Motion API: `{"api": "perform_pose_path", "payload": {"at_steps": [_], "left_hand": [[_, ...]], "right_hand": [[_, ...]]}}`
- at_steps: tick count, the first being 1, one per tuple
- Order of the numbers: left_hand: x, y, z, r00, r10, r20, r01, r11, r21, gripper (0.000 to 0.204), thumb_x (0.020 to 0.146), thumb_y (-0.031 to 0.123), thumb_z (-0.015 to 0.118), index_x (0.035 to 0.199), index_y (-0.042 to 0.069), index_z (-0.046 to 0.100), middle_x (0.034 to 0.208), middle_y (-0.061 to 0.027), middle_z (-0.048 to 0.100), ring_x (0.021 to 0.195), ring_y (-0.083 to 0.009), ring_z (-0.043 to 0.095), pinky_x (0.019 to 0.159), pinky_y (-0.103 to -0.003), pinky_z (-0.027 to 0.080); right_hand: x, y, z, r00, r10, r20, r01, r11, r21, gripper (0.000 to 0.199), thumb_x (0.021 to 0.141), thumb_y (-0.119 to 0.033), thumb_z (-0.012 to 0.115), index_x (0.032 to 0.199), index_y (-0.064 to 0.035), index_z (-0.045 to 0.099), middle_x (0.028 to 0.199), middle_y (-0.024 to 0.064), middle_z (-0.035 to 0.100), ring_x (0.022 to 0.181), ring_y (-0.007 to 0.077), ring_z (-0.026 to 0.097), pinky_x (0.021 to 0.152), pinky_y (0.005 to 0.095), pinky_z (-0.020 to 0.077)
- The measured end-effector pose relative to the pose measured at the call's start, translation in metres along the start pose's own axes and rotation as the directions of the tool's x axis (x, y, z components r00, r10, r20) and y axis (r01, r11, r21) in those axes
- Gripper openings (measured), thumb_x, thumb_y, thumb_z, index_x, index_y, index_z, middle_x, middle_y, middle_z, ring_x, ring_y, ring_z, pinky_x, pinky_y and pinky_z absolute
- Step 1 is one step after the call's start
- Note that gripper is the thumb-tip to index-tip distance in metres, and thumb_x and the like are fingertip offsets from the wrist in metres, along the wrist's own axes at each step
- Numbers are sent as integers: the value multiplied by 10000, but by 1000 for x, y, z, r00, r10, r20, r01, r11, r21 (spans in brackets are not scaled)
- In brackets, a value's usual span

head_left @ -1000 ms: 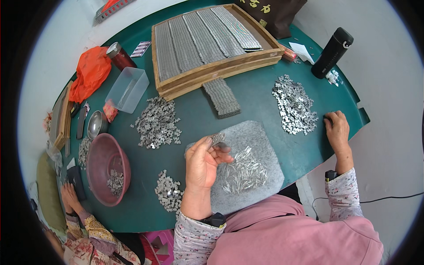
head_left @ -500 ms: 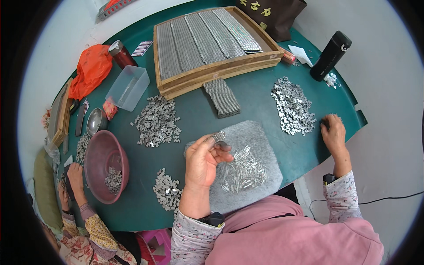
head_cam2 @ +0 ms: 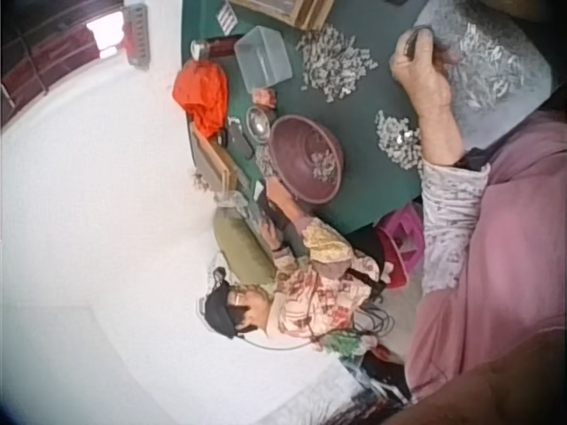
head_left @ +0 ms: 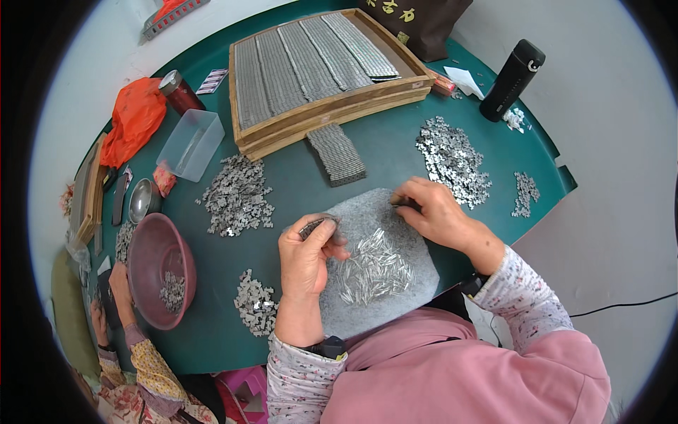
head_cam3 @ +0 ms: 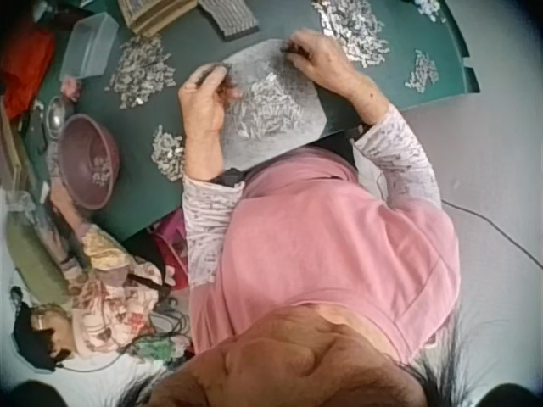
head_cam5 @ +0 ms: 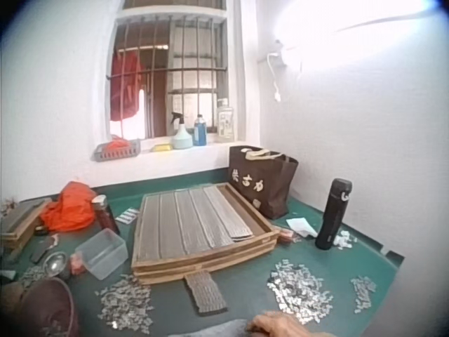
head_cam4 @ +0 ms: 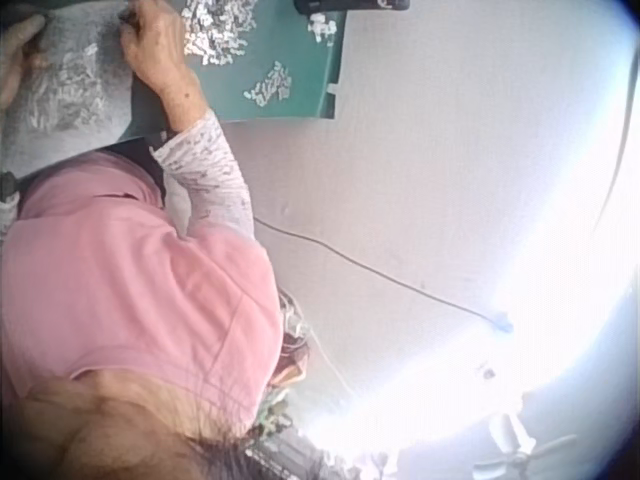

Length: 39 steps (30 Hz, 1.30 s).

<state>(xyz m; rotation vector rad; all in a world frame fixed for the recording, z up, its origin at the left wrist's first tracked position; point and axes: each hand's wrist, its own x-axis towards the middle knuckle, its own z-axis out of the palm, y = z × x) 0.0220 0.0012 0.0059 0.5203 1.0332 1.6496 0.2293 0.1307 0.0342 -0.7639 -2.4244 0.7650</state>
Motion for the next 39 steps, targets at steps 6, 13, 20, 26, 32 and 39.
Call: {"api": "perform_pose_path", "payload": {"at_steps": [6, 13, 20, 26, 32, 39], "left_hand": [[0, -1, 5, 999, 15, -32, -16, 1000, -20, 96, 882, 28, 604, 922, -48, 647, 786, -118, 656, 659, -189, 664, 502, -338, 594], [2, -4, 2, 998, 36, -41, -37, 999, -5, 118, 882, 15, 617, 950, -72, 659, 801, -135, 669, 666, -207, 676, 513, -338, 596], [1, -6, 2, 999, 2, -37, 1, 997, 81, 135, 896, 40, 610, 969, -63, 658, 820, -141, 674, 661, -203, 669, 545, -352, 599], [2, -6, 2, 999, -32, 8, 32, 999, 25, 184, 921, 64, 531, 992, -65, 642, 809, -183, 674, 627, -226, 664, 586, -379, 592], [2, -1, 3, 998, -60, 30, 62, 996, -67, 259, 956, 114, 453, 987, -73, 629, 809, -195, 672, 627, -238, 665, 613, -396, 593], [0, -6, 7, 999, -34, 7, 34, 999, 35, 150, 925, 62, 568, 987, -58, 633, 815, -172, 674, 638, -207, 665, 588, -352, 593]], "right_hand": [[1, 10, -3, 999, 6, -50, -10, 997, -80, 145, 793, -19, 631, 935, -16, 663, 864, 149, 638, 793, 339, 635, 701, 410, 514], [-9, 6, -4, 994, 16, -109, -36, 982, -183, 152, 773, -45, 664, 924, -29, 670, 832, 138, 607, 779, 337, 616, 690, 416, 504], [-1, -1, 18, 994, -52, -92, 20, 948, -318, 145, 744, -60, 688, 878, -28, 644, 853, 126, 571, 845, 319, 576, 726, 414, 493], [0, -8, 19, 992, -92, -84, 59, 942, -331, 157, 719, -27, 667, 860, -30, 598, 835, 119, 558, 815, 314, 562, 731, 411, 477], [1, -7, 21, 993, -108, -55, 89, 958, -274, 168, 711, -3, 640, 865, -27, 578, 812, 121, 569, 815, 318, 573, 723, 422, 475], [10, -30, 27, 997, 51, -56, -40, 984, 175, 168, 741, -27, 626, 897, -3, 570, 791, 153, 599, 690, 318, 607, 623, 416, 484]]}}
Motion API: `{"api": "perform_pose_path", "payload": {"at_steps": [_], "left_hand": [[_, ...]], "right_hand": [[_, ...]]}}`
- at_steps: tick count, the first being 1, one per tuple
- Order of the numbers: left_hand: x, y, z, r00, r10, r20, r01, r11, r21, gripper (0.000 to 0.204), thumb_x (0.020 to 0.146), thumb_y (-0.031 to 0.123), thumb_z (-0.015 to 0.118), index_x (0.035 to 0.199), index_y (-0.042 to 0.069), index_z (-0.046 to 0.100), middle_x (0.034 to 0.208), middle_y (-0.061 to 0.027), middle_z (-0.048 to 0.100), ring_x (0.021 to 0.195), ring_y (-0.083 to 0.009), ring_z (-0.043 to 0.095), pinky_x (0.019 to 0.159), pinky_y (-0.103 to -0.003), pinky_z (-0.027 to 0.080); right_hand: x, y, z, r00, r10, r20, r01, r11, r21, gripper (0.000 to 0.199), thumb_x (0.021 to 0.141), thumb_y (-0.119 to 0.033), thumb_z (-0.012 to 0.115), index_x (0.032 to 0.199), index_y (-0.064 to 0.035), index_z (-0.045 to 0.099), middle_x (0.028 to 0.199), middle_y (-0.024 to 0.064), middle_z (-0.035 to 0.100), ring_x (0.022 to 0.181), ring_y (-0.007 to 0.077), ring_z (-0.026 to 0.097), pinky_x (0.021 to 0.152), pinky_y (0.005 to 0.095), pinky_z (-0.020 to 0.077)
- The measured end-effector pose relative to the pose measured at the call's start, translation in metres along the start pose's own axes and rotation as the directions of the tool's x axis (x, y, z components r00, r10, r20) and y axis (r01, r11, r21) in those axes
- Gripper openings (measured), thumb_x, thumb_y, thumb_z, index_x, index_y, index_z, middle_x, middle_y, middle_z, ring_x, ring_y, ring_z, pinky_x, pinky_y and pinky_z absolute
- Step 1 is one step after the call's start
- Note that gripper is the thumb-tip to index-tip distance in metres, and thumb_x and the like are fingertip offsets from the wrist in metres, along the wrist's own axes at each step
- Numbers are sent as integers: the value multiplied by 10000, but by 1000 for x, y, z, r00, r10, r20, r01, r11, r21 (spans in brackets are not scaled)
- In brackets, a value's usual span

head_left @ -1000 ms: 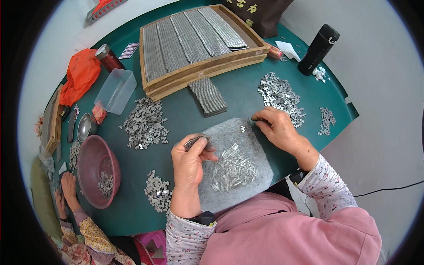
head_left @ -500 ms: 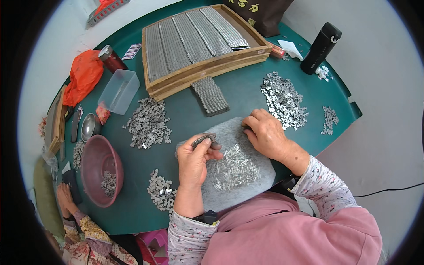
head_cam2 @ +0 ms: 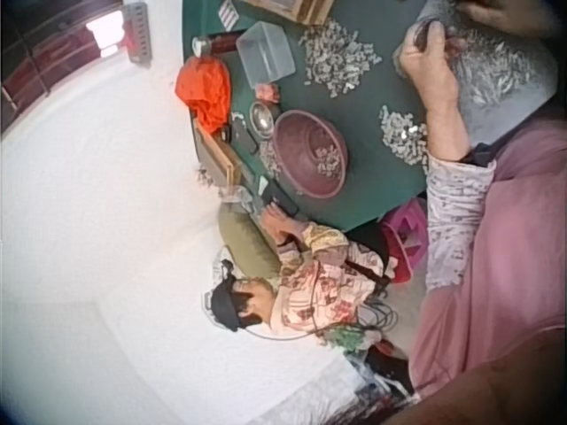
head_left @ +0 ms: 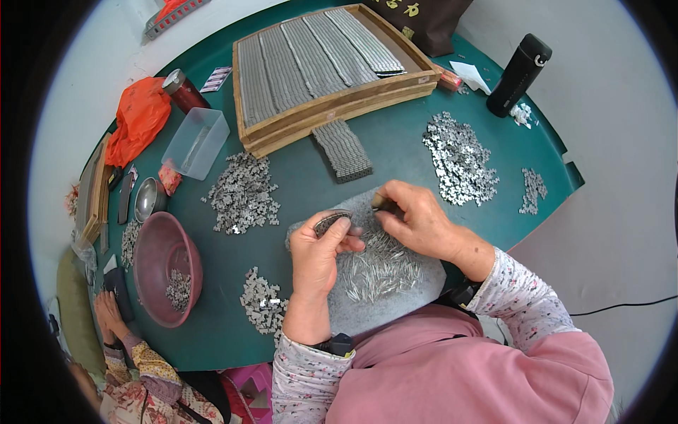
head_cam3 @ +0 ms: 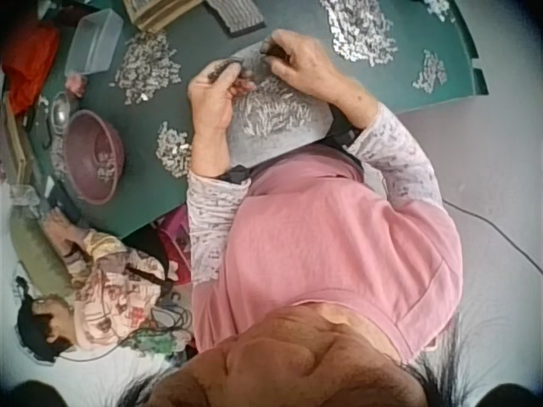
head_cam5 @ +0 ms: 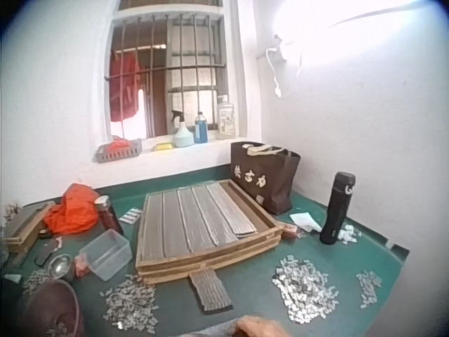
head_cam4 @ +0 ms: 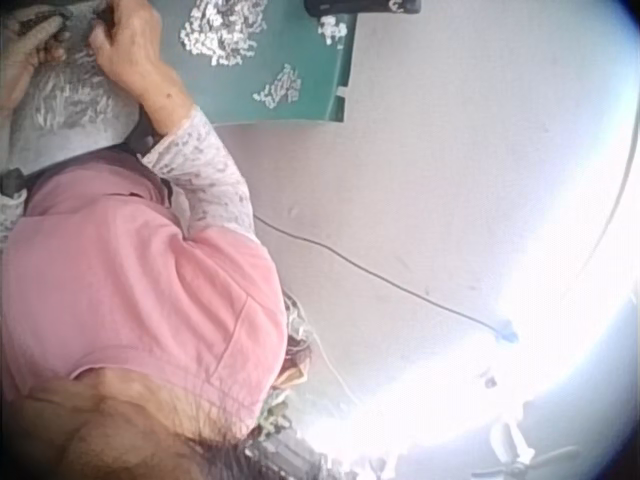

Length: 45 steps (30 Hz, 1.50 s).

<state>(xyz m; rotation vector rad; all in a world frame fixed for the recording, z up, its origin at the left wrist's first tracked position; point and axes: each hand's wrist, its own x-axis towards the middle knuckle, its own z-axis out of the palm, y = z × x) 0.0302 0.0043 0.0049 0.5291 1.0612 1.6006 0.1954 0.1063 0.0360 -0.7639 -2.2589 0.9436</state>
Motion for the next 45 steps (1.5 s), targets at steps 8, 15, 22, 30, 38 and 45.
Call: {"api": "perform_pose_path", "payload": {"at_steps": [8, 15, 22, 30, 38, 45], "left_hand": [[-2, 1, 3, 996, 91, -21, -90, 994, 59, 85, 863, -10, 645, 939, -48, 656, 778, -110, 674, 593, -151, 644, 552, -265, 554], [-4, 3, 4, 992, 126, -15, -123, 987, 107, 80, 871, -7, 638, 936, -51, 655, 781, -86, 666, 590, -135, 631, 554, -255, 546], [-3, 4, 3, 991, 134, 12, -134, 980, 144, 103, 886, 11, 613, 959, -54, 646, 783, -98, 661, 609, -152, 635, 567, -272, 559], [-3, 14, -3, 987, 138, -81, -131, 988, 81, 95, 908, 36, 584, 957, -40, 611, 783, -140, 663, 630, -224, 668, 595, -338, 585], [1, 14, -9, 986, 89, -139, -79, 994, 71, 90, 902, 45, 592, 954, -27, 608, 806, -168, 674, 648, -249, 682, 611, -350, 589], [2, 12, -11, 987, 93, -131, -86, 995, 58, 89, 897, 42, 600, 955, -26, 609, 800, -164, 675, 644, -247, 679, 616, -354, 589]], "right_hand": [[8, -11, 17, 995, -103, -5, 103, 987, 123, 196, 762, -39, 622, 945, 12, 576, 755, 161, 615, 642, 300, 622, 588, 385, 488], [8, -15, 20, 998, -64, -21, 67, 977, 201, 179, 764, -13, 631, 931, 23, 577, 767, 162, 632, 666, 267, 659, 584, 349, 512], [9, -14, 18, 996, -86, -27, 89, 975, 205, 139, 770, 4, 627, 908, 17, 612, 778, 154, 636, 680, 257, 665, 601, 342, 519], [18, 3, -5, 947, -287, 142, 316, 905, -284, 153, 715, -26, 683, 862, -41, 645, 854, 116, 578, 833, 328, 585, 699, 405, 496], [17, 0, 12, 831, -341, 440, 525, 742, -417, 114, 700, -106, 632, 794, -44, 646, 845, 93, 590, 866, 270, 579, 733, 371, 492], [15, -15, 11, 653, -395, 646, 754, 416, -508, 149, 716, -164, 617, 820, -64, 654, 860, 44, 583, 872, 217, 567, 697, 290, 464]]}}
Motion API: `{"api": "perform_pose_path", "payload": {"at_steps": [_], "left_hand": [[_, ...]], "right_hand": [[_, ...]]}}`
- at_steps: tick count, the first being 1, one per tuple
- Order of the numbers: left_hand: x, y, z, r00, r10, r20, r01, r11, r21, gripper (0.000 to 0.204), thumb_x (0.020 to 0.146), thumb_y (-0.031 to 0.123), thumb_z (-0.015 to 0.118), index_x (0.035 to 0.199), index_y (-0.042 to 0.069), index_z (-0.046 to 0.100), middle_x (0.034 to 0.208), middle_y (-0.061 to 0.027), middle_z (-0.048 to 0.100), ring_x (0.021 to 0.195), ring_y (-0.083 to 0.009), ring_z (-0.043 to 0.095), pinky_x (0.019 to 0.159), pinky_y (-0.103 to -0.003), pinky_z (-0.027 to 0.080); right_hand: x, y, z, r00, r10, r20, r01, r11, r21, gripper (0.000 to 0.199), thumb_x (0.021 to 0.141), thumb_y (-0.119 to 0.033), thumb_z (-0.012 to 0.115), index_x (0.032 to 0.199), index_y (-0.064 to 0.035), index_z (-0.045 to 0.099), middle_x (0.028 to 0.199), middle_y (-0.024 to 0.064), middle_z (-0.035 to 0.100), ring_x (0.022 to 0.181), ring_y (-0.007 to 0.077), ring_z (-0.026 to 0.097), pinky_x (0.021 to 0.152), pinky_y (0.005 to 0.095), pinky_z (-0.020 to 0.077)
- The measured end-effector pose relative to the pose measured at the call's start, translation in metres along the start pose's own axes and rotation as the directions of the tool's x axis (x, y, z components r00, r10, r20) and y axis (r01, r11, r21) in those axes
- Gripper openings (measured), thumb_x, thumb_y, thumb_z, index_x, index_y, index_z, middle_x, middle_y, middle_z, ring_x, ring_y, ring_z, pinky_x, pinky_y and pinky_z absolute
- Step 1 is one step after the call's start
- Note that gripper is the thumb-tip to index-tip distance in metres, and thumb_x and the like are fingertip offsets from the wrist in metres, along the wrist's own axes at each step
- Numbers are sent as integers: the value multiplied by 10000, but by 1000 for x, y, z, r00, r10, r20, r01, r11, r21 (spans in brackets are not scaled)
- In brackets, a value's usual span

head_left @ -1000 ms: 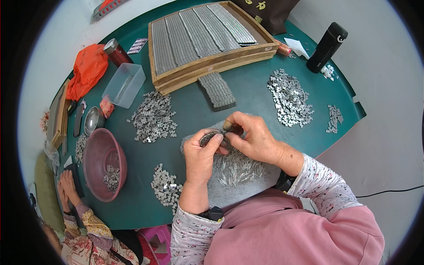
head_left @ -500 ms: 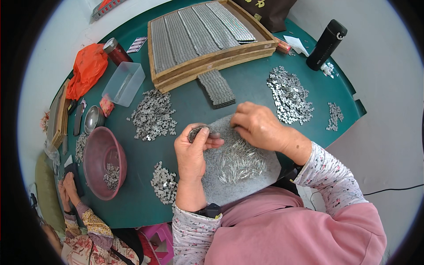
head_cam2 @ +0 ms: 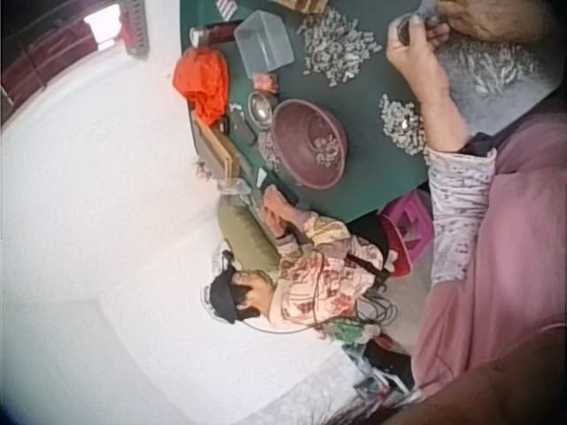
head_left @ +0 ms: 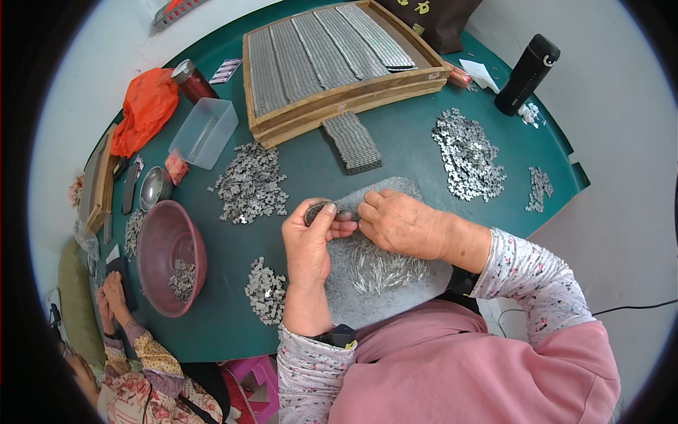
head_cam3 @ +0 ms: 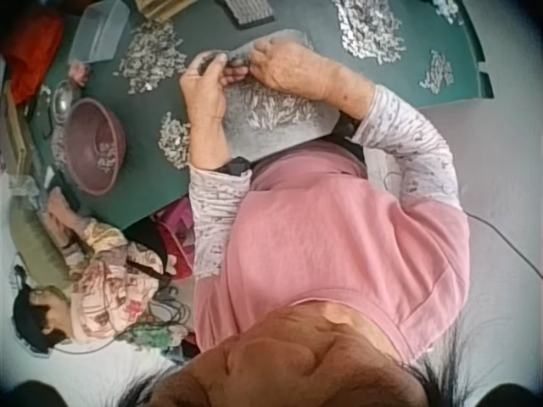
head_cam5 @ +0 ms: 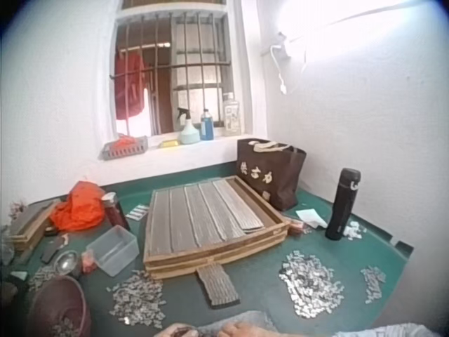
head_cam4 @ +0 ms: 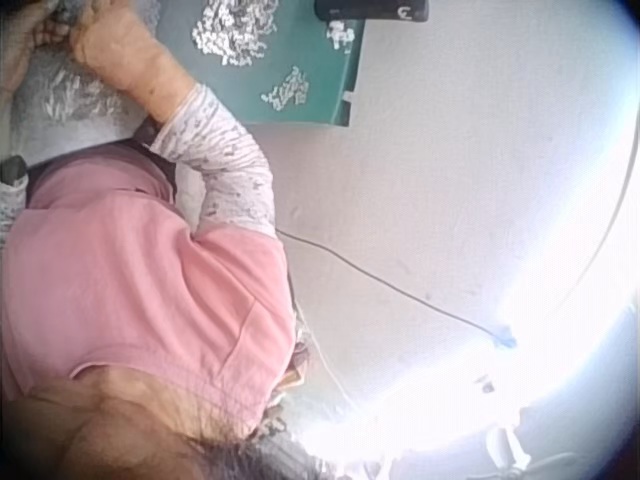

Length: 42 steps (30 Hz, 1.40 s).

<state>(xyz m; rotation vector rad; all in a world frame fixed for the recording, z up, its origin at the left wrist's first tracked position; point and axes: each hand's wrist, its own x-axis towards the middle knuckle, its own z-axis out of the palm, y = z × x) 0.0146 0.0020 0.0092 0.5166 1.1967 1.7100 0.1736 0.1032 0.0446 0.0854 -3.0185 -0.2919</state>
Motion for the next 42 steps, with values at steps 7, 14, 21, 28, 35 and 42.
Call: {"api": "perform_pose_path", "payload": {"at_steps": [7, 14, 21, 28, 35, 42], "left_hand": [[0, -3, -1, 1000, 7, -15, -7, 1000, 16, 91, 899, 47, 604, 952, -26, 609, 787, -161, 672, 636, -244, 677, 599, -347, 580], [1, -3, 0, 1000, 10, -18, -10, 1000, 16, 95, 890, 49, 616, 950, -24, 612, 782, -165, 671, 631, -244, 674, 606, -348, 581], [1, -3, -1, 1000, 22, -16, -22, 999, 23, 95, 891, 47, 613, 952, -25, 612, 780, -165, 671, 635, -248, 676, 607, -349, 581], [-1, -3, 5, 1000, 22, 11, -23, 997, 70, 106, 894, 32, 605, 971, -39, 615, 791, -166, 673, 642, -250, 677, 617, -351, 585], [-5, -5, 8, 987, 97, 132, -107, 992, 70, 110, 905, 11, 587, 975, -63, 629, 822, -163, 684, 689, -231, 697, 642, -315, 589], [-4, -8, 11, 972, 149, 182, -170, 979, 110, 97, 903, -20, 584, 964, -70, 640, 827, -134, 683, 712, -216, 700, 662, -309, 595]], "right_hand": [[1, 11, 15, 1000, 1, -14, -1, 999, 48, 155, 742, -146, 586, 813, -13, 623, 847, 92, 592, 836, 241, 581, 710, 319, 484], [-4, 6, 11, 985, 161, -59, -142, 957, 251, 169, 753, -130, 573, 827, 19, 604, 845, 133, 601, 854, 287, 599, 770, 358, 502], [1, 8, 19, 992, 96, -80, -78, 977, 199, 166, 726, -108, 600, 839, 14, 600, 829, 146, 612, 840, 307, 612, 737, 385, 502], [-7, 15, 27, 908, 403, -118, -247, 740, 626, 158, 747, -15, 619, 894, 17, 570, 847, 176, 601, 794, 383, 600, 714, 417, 494], [-1, 7, 17, 727, 679, -102, -213, 364, 906, 170, 835, -29, 613, 992, 18, 568, 807, 108, 623, 719, 187, 609, 664, 303, 495], [8, 1, 25, 715, 699, 35, 13, -64, 998, 107, 916, -75, 584, 967, 16, 560, 859, 18, 589, 811, 74, 526, 712, 255, 479]]}}
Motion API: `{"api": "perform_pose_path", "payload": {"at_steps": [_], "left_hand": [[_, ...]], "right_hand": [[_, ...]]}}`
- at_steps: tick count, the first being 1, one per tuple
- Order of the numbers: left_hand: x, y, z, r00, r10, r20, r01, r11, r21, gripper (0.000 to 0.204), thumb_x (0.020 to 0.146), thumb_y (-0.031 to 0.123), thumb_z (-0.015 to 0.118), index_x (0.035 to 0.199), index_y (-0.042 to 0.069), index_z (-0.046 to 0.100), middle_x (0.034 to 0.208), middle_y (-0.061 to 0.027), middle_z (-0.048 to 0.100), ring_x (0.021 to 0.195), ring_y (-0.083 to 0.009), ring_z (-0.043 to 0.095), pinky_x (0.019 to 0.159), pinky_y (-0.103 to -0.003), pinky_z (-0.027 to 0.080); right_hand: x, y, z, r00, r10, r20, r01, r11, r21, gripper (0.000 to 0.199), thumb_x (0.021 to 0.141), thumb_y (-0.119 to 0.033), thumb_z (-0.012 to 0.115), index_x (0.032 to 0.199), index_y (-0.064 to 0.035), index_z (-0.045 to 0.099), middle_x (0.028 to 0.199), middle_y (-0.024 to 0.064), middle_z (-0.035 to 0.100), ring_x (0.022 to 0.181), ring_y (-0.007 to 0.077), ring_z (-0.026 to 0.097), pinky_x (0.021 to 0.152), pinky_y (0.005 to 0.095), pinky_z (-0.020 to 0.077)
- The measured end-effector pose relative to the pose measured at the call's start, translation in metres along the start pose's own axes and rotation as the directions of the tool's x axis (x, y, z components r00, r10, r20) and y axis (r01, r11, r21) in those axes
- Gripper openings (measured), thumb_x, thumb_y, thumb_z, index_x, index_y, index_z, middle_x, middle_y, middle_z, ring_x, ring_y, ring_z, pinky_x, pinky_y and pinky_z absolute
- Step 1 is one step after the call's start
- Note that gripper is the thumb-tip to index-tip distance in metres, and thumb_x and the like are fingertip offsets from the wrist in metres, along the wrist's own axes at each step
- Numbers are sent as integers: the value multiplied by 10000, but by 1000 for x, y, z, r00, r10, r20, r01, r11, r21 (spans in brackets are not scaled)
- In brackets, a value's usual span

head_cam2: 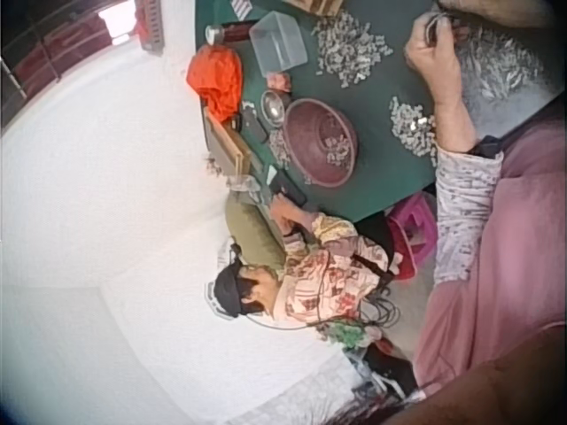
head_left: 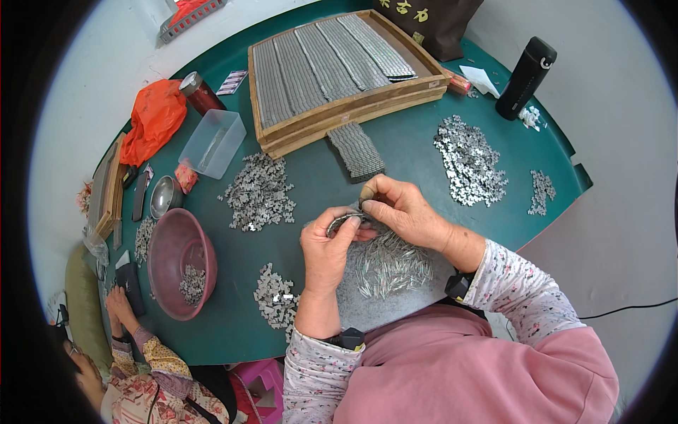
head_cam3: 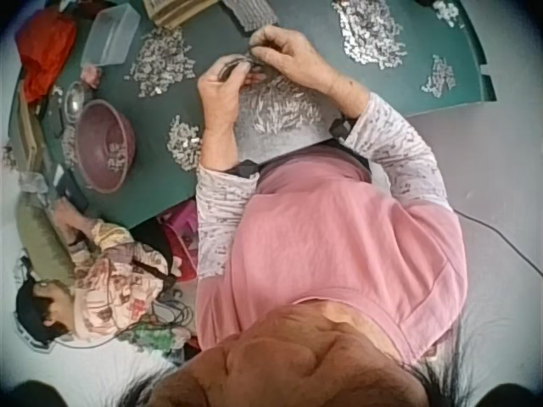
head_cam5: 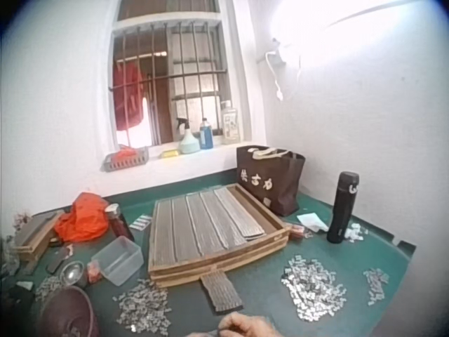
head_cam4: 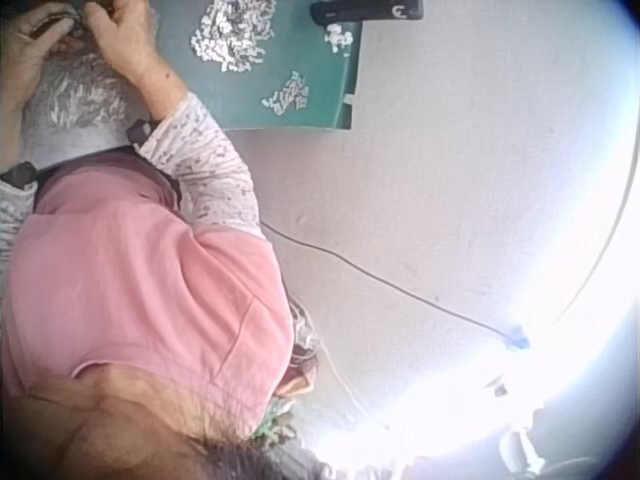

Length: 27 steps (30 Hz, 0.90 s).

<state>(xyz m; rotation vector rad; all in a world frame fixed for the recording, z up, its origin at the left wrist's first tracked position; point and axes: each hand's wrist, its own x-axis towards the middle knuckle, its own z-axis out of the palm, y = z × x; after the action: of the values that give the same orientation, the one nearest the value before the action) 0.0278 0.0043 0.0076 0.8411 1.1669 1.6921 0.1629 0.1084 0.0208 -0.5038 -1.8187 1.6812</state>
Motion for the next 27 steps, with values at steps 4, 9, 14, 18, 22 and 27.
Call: {"api": "perform_pose_path", "payload": {"at_steps": [4, 9, 14, 18, 22, 27], "left_hand": [[0, 0, 0, 1000, -1, 4, 1, 1000, -28, 100, 902, -30, 578, 966, -74, 642, 824, -132, 682, 714, -213, 700, 672, -309, 598], [-1, 0, 0, 1000, -8, 13, 8, 1000, -17, 105, 904, -30, 576, 972, -75, 642, 829, -132, 684, 713, -211, 699, 671, -307, 596], [-1, 2, 3, 999, -19, 26, 19, 1000, -8, 102, 906, -32, 572, 969, -73, 641, 829, -129, 684, 713, -203, 698, 668, -295, 591], [-3, 1, 3, 1000, -3, 21, 2, 1000, 23, 102, 906, -34, 568, 968, -71, 639, 823, -121, 682, 706, -188, 694, 666, -287, 589], [-4, 2, 4, 999, 46, -8, -44, 989, 139, 102, 901, -38, 566, 963, -70, 640, 825, -112, 679, 688, -167, 683, 654, -275, 588], [-2, -1, -3, 995, -88, -46, 83, 991, -102, 102, 889, -27, 581, 960, -63, 644, 829, -103, 673, 687, -151, 670, 643, -274, 587]], "right_hand": [[-3, 0, 0, 998, 35, 52, -36, 999, 16, 92, 962, -79, 559, 1006, -3, 532, 909, -22, 533, 854, 45, 491, 753, 218, 450], [-4, -1, 1, 998, 47, 47, -48, 999, 23, 90, 967, -77, 548, 1010, 0, 530, 918, -19, 537, 870, 45, 499, 769, 220, 456], [-4, 1, 2, 1000, 22, 15, -22, 1000, -11, 89, 937, -70, 563, 982, 5, 545, 875, 4, 557, 822, 63, 523, 725, 240, 473], [-4, -6, 3, 977, -213, 1, 201, 918, -343, 82, 863, -31, 592, 936, 3, 575, 814, 81, 588, 727, 179, 610, 659, 304, 500], [-6, -10, 6, 956, -290, 30, 267, 828, -494, 115, 818, -11, 607, 931, -8, 585, 821, 138, 577, 713, 309, 616, 652, 357, 506], [-11, -13, 13, 863, -488, 133, 446, 609, -656, 228, 756, -74, 702, 944, -29, 581, 860, 118, 570, 797, 324, 605, 653, 391, 504]]}}
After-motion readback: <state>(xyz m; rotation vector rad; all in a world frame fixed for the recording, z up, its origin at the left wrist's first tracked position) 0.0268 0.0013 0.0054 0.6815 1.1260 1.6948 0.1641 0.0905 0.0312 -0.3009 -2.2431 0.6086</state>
